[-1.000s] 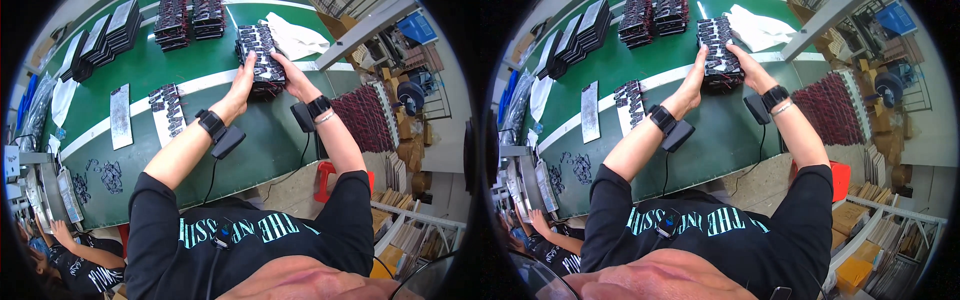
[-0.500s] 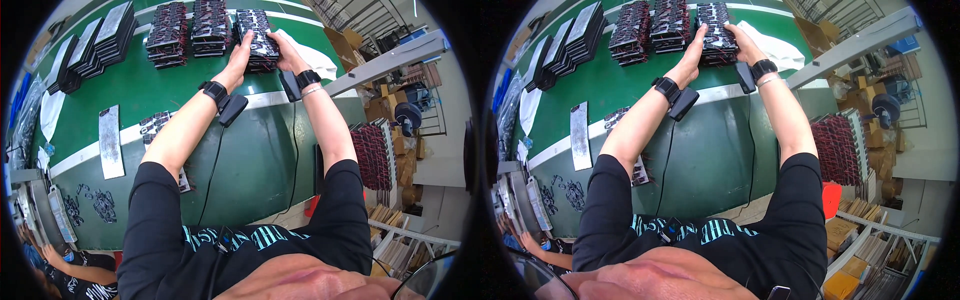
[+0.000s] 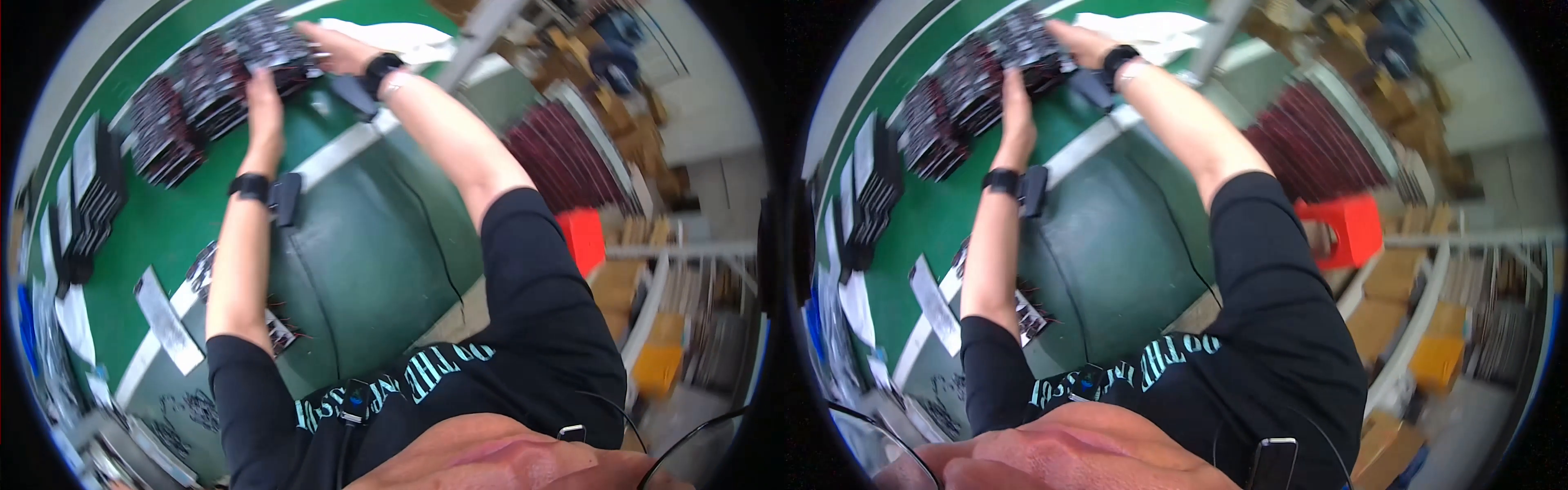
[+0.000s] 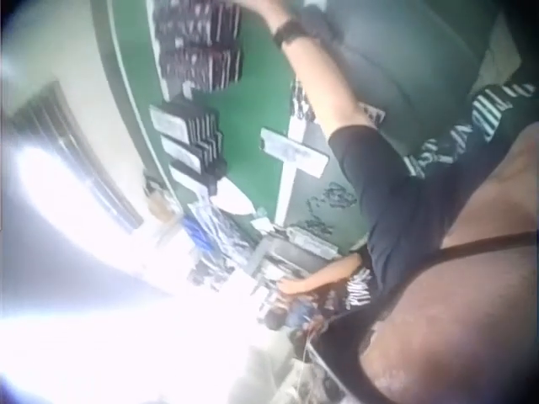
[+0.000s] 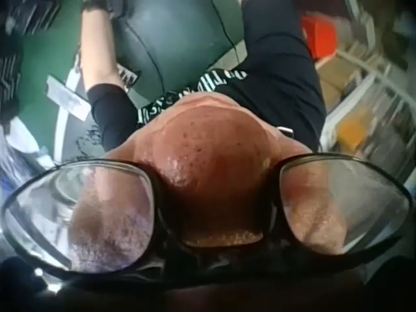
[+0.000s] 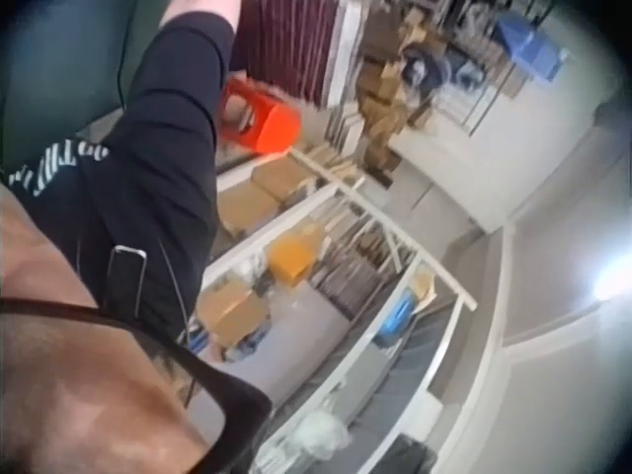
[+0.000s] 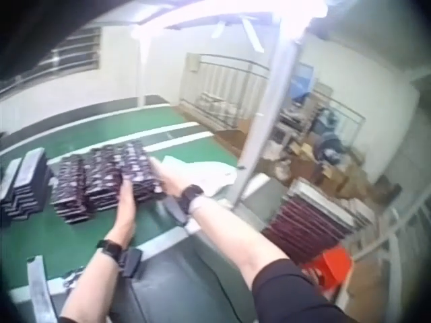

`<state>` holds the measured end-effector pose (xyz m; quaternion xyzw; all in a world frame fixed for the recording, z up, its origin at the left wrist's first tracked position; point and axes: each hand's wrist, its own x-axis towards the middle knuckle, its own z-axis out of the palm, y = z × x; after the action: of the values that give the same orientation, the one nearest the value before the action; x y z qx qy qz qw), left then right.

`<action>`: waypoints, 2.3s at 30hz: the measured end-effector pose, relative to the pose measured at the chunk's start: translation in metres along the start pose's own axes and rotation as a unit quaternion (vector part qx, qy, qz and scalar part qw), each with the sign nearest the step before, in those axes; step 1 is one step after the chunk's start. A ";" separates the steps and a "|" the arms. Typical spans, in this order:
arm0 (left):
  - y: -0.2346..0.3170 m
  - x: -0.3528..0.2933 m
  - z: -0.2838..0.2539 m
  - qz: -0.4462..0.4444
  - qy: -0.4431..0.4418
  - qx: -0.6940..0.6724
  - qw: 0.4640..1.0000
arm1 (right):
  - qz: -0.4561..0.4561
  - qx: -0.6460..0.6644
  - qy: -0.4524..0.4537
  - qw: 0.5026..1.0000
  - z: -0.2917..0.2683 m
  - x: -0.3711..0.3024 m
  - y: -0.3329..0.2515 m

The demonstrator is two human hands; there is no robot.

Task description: The person organizes stacks of trays containing electronic components and then begins assembling them by pressing individual speakers into plastic frames. They repeat this process for several components, placing each finished assembly back onto a tray.

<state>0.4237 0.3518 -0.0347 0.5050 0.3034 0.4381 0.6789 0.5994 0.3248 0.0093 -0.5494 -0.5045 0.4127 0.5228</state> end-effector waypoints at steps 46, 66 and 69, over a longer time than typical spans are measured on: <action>0.064 -0.154 0.305 -0.094 -0.444 0.059 0.889 | 0.188 0.215 0.400 0.871 -0.178 -0.483 -0.138; 0.085 -0.169 0.315 -0.151 -0.448 -0.017 0.881 | 0.089 0.314 0.390 0.861 -0.167 -0.505 -0.131; 0.093 -0.186 0.311 -0.164 -0.456 -0.024 0.875 | 0.078 0.293 0.375 0.876 -0.167 -0.510 -0.126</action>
<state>0.5825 0.0632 0.1433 0.5751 0.0279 0.0495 0.8161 0.6711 -0.2116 0.1155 -0.5225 -0.0819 0.3439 0.7759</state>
